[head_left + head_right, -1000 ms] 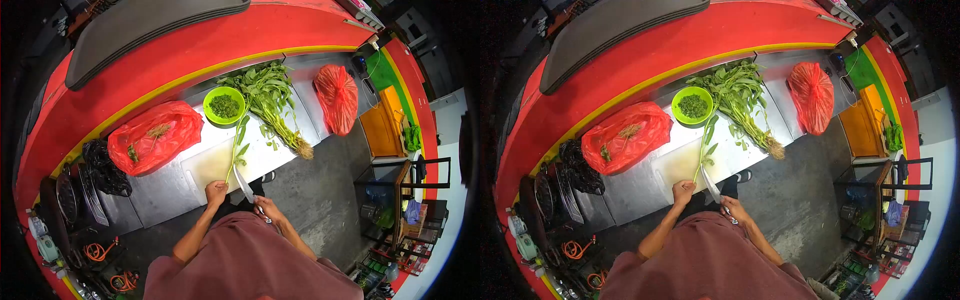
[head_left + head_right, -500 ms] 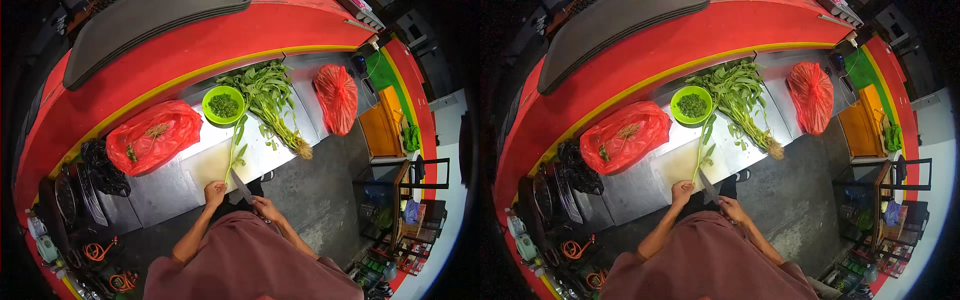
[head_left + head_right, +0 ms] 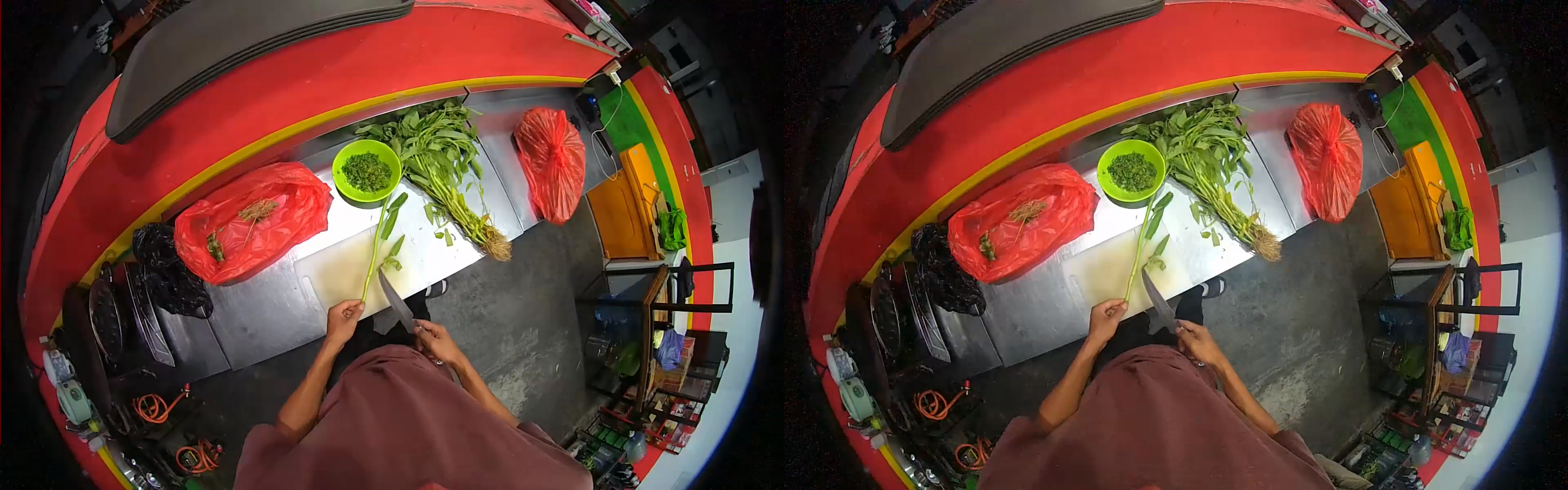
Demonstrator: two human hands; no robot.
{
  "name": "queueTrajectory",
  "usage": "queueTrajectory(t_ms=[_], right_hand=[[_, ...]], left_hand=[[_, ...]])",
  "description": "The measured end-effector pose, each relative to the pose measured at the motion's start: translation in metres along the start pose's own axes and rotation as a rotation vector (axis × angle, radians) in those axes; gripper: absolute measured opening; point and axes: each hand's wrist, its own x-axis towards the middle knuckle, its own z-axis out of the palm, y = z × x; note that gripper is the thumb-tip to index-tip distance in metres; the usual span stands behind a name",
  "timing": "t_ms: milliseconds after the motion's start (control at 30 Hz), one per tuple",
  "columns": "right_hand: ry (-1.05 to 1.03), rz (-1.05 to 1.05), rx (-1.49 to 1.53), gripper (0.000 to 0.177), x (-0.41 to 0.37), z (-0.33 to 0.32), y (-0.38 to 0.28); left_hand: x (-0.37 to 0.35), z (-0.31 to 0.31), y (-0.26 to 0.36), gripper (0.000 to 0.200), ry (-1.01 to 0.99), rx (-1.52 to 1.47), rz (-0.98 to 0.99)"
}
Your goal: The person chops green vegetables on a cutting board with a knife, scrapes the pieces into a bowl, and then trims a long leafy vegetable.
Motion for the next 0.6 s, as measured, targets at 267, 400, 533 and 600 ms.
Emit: queueTrajectory(t_ms=[267,400,533,600], right_hand=[[-0.018,0.02,0.045,0.02,0.001,0.008,-0.015],[-0.042,0.05,0.079,0.021,0.004,0.009,-0.009],[-0.043,0.052,0.091,0.025,0.004,0.009,-0.006],[-0.046,0.045,0.104,0.027,0.003,0.008,-0.004]], left_hand=[[-0.015,-0.01,-0.014,0.021,-0.038,0.112,0.065],[-0.018,-0.009,-0.012,0.021,-0.031,0.176,0.061],[-0.02,-0.007,-0.014,0.02,-0.024,0.208,0.068],[-0.021,-0.007,-0.016,0.02,-0.018,0.212,0.09]])
